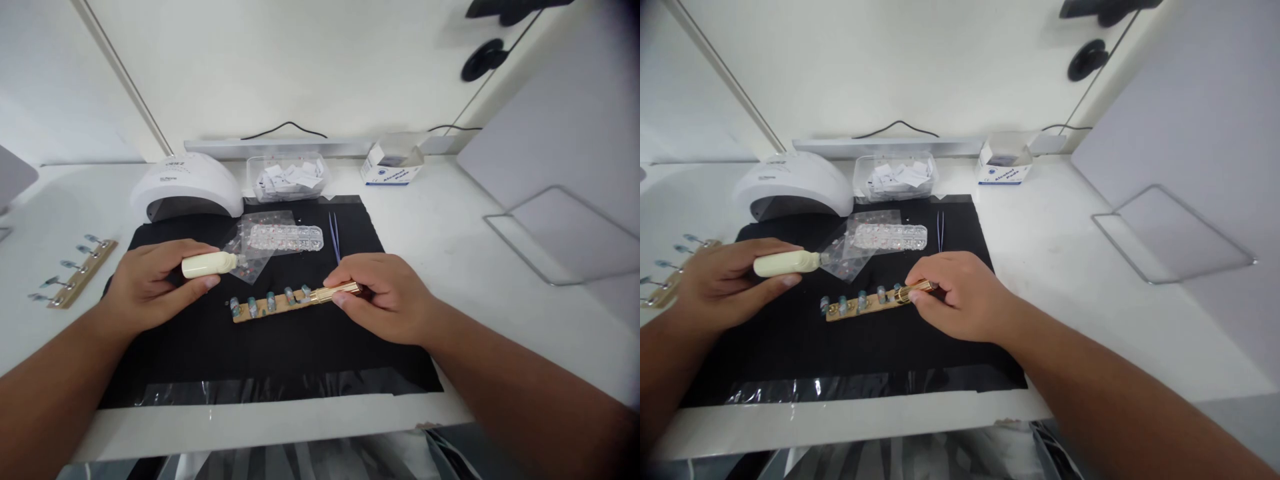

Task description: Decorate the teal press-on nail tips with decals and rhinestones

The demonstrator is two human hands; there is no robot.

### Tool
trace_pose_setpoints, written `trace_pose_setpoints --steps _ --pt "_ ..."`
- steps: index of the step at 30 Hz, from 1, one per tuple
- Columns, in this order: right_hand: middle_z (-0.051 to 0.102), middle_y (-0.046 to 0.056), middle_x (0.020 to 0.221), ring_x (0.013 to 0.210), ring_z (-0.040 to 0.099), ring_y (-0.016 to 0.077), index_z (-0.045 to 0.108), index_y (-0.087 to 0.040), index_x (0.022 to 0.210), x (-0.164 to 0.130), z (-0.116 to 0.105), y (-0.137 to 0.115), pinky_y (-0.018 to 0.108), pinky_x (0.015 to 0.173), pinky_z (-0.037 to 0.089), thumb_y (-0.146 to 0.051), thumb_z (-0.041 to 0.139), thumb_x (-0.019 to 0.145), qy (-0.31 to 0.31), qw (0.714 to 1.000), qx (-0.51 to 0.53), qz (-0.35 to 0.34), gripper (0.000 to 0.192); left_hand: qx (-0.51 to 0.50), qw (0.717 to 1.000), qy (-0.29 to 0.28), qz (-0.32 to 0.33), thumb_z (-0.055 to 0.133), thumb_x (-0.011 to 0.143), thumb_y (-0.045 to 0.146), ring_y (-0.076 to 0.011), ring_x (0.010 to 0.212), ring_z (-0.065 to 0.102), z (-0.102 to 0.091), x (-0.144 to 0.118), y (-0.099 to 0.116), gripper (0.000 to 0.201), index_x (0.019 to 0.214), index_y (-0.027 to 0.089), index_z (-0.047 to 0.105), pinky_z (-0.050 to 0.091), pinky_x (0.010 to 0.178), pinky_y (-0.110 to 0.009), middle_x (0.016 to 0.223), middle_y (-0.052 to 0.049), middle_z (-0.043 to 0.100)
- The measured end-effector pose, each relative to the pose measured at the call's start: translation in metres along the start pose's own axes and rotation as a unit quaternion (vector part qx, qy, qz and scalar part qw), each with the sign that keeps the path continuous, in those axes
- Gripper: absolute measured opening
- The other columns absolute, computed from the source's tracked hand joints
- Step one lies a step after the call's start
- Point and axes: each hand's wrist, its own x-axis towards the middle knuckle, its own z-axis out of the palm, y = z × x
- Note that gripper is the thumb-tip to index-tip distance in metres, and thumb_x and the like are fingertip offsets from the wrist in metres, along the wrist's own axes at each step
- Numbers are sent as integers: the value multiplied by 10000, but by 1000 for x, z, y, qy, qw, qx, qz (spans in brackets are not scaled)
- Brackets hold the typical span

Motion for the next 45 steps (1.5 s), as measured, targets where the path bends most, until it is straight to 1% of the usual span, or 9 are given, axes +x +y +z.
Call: trace_pose_setpoints --steps 7,14,18,21,25,30,34,39,45 --pt "573 -36 594 491 461 75 609 -170 795 -1 1 -1 214 496 366 -123 549 830 -1 1000 10 -5 84 7 1000 2 6 650 877 325 -90 706 689 0 2 3 196 1051 238 675 528 640 -171 901 45 752" --pt "583 -31 614 495 464 72 610 -167 817 -1 0 -1 208 488 366 -108 557 827 6 1000 16 -18 80 14 1000 -1 -5 624 884 341 -122 702 687 -1 0 1 209 1080 290 676 556 656 -228 911 41 755" --pt "586 -31 616 499 469 73 610 -172 824 -2 0 -1 205 485 367 -107 558 823 6 1000 18 -15 83 3 1000 2 -1 662 863 323 -106 718 688 1 -2 -2 228 1080 256 682 543 662 -204 916 45 751" --pt "593 -31 618 495 459 74 608 -176 829 -2 0 -2 209 483 366 -111 556 828 6 1000 21 -15 83 -4 1000 -1 -11 669 862 310 -96 741 684 2 -3 -3 233 1087 250 679 529 679 -189 933 49 745" --pt "607 -29 632 504 473 78 605 -180 834 -2 0 -2 212 499 384 -112 552 828 4 999 25 -19 86 3 1000 -2 -7 658 873 327 -93 736 682 2 -1 -2 225 1081 241 673 525 681 -182 922 47 745" --pt "620 -26 644 546 530 93 604 -183 837 -2 -1 -3 220 534 413 -107 549 826 -1 999 29 -13 95 13 1000 -11 -8 641 875 352 -112 701 685 1 1 1 211 1061 257 670 551 649 -215 900 40 752" --pt "598 -31 628 519 498 85 603 -179 838 -2 -2 -3 214 510 388 -103 554 821 2 999 34 -19 92 13 1000 -13 -24 623 866 345 -147 721 705 -1 1 2 229 1085 297 668 579 661 -267 925 28 760" --pt "546 -46 598 488 449 74 599 -185 828 0 -4 -5 209 486 357 -102 551 829 2 1000 23 -4 96 20 1000 -5 0 645 867 336 -120 724 713 -2 2 3 209 1051 241 673 564 671 -208 914 28 764" --pt "513 -55 580 489 457 82 587 -202 818 0 -6 -6 225 494 359 -110 547 844 7 1000 22 10 103 14 1000 -8 -2 655 868 324 -115 750 711 -1 1 1 215 1057 222 674 550 706 -193 931 18 762"
